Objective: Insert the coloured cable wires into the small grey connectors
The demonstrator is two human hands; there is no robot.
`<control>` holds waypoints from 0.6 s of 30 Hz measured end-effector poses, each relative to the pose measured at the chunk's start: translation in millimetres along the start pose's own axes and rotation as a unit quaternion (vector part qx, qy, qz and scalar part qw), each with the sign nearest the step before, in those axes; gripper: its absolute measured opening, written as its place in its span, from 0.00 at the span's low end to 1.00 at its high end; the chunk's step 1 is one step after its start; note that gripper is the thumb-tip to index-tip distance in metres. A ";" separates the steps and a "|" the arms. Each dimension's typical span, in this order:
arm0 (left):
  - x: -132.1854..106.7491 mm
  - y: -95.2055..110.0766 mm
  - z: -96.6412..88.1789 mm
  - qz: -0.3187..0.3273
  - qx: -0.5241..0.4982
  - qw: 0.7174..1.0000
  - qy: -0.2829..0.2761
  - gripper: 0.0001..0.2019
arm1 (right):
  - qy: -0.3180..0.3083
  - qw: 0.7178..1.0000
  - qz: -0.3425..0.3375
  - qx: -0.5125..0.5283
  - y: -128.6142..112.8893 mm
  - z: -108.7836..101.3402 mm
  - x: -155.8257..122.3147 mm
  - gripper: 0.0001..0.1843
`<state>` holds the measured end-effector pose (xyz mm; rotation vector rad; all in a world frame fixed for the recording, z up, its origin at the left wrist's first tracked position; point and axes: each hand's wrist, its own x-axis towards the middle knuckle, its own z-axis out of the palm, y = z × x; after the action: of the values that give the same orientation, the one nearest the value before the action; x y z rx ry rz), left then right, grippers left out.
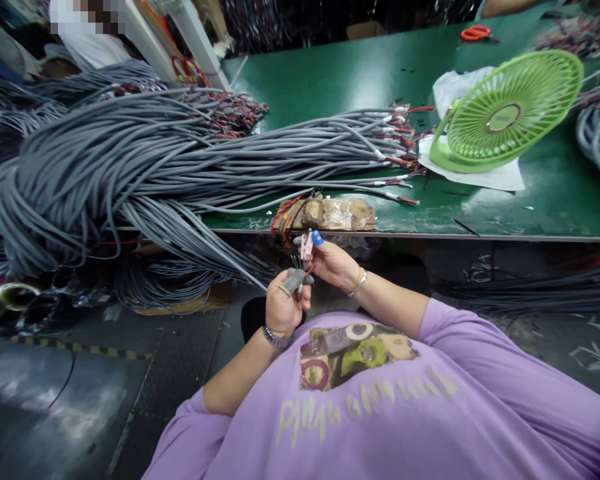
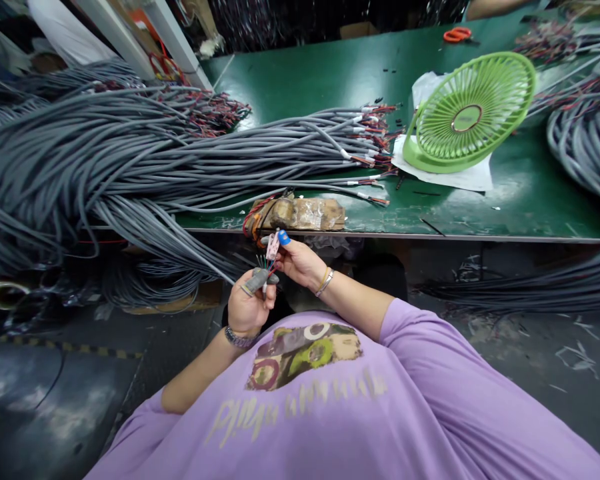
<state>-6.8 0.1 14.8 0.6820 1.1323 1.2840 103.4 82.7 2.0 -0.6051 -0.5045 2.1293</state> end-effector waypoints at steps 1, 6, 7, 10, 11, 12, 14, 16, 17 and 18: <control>0.3 -0.5 0.0 -0.002 0.000 1.000 0.003 0.14 | 0.002 1.000 0.000 -0.002 0.1 0.2 0.3 0.20; 0.9 -3.6 -1.3 -0.013 -0.001 1.000 0.010 0.14 | 0.001 1.000 -0.001 0.002 1.3 1.5 0.6 0.21; 0.7 -4.1 -1.7 -0.014 -0.002 1.000 0.008 0.14 | 0.000 1.000 0.003 0.006 1.3 1.6 0.1 0.21; -1.6 -5.4 -2.9 -0.008 -0.005 1.000 -0.001 0.14 | 0.008 0.999 0.030 0.019 -0.8 1.7 -1.8 0.23; -3.0 -5.5 -3.1 -0.004 -0.004 1.000 -0.004 0.14 | 0.011 0.999 0.042 0.024 -2.1 1.7 -2.5 0.23; -4.5 -5.4 -3.0 -0.001 -0.002 1.000 -0.007 0.14 | 0.015 0.998 0.055 0.028 -3.6 1.6 -3.1 0.23; -8.0 -4.4 -2.2 0.007 0.004 1.000 -0.007 0.15 | 0.014 0.997 0.076 0.030 -6.4 1.2 -4.1 0.24; -10.9 -2.4 -0.7 0.015 0.009 1.000 0.000 0.15 | 0.008 0.997 0.080 0.018 -8.0 0.4 -4.7 0.22; -11.8 -1.3 0.0 0.020 0.010 1.000 0.005 0.16 | 0.006 0.997 0.073 0.009 -8.1 -0.2 -5.0 0.20; -12.3 -0.2 0.6 0.027 0.010 1.000 0.010 0.16 | 0.004 0.998 0.061 -0.003 -7.7 -0.9 -5.3 0.18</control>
<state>-5.1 -11.7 18.0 0.7211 1.1505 1.3294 111.5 82.8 6.8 -0.6630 -0.4793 2.2394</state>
